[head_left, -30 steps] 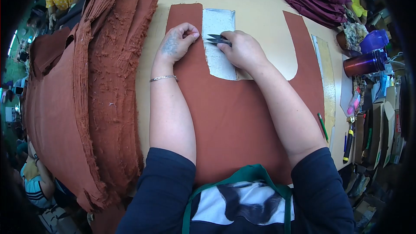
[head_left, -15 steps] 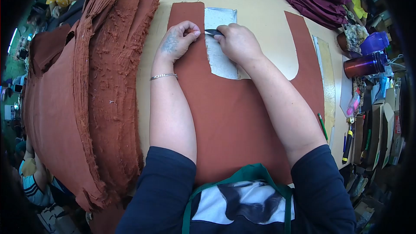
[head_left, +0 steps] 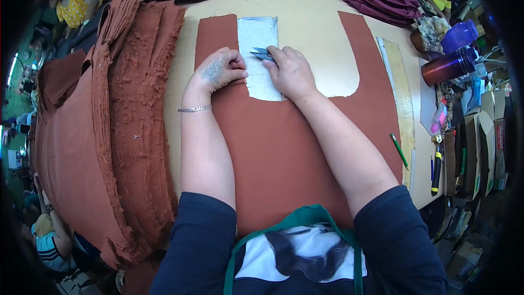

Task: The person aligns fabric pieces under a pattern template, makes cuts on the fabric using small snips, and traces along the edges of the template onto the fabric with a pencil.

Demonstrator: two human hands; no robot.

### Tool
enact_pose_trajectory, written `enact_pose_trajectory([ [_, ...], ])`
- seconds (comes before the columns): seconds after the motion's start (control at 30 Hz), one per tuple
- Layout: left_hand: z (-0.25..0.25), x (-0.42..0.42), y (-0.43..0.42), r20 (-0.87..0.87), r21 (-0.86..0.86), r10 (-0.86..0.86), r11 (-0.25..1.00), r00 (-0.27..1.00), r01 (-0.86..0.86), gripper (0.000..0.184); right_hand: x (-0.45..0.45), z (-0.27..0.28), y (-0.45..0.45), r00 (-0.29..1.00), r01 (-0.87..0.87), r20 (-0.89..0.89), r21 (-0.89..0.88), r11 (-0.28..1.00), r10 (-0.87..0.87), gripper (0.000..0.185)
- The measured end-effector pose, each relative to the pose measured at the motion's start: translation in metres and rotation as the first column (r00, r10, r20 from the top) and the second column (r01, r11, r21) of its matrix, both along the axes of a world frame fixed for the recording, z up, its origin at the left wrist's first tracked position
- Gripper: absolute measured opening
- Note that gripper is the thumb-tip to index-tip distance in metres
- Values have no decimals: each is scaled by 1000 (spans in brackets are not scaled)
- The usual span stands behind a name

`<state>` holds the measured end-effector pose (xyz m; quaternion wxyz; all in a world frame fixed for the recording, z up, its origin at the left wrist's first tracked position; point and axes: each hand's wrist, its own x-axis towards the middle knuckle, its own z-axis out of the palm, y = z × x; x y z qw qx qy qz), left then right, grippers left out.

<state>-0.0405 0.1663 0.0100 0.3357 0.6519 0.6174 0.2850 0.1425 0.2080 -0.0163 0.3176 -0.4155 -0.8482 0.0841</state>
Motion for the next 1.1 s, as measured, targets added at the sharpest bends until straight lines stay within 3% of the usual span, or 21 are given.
enact_pose_trajectory([
  [0.1, -3, 5, -5, -204, 148, 35, 989, 978, -5, 14, 0, -2, 1, 1000, 0, -12, 8, 1000, 0, 26],
  [0.23, -11, 13, -22, -132, 359, 224, 919, 966, -164, 11, 0, -2, 2, 1000, -18, -9, -20, 1000, 18, 25],
  [0.33, -21, 13, -29, -10, 380, 327, 875, 945, -299, 11, 1, 10, 0, 996, -92, 13, -94, 991, 94, 25],
  [0.43, -22, 10, -32, 17, 357, 297, 890, 955, -283, 9, 5, 25, -3, 968, -223, 75, -171, 960, 239, 25],
  [0.53, -20, 7, -31, 54, 325, 274, 905, 960, -276, 8, 1, 49, -4, 943, -222, 199, -218, 950, 266, 24],
  [0.73, -25, 4, -31, 101, 300, 290, 903, 952, -307, 8, -13, 61, -11, 872, -226, 405, -163, 960, 274, 20],
  [1.1, -26, 2, -30, 181, 290, 280, 901, 943, -323, 8, -24, 71, -15, 798, -161, 557, -171, 972, 230, 18],
])
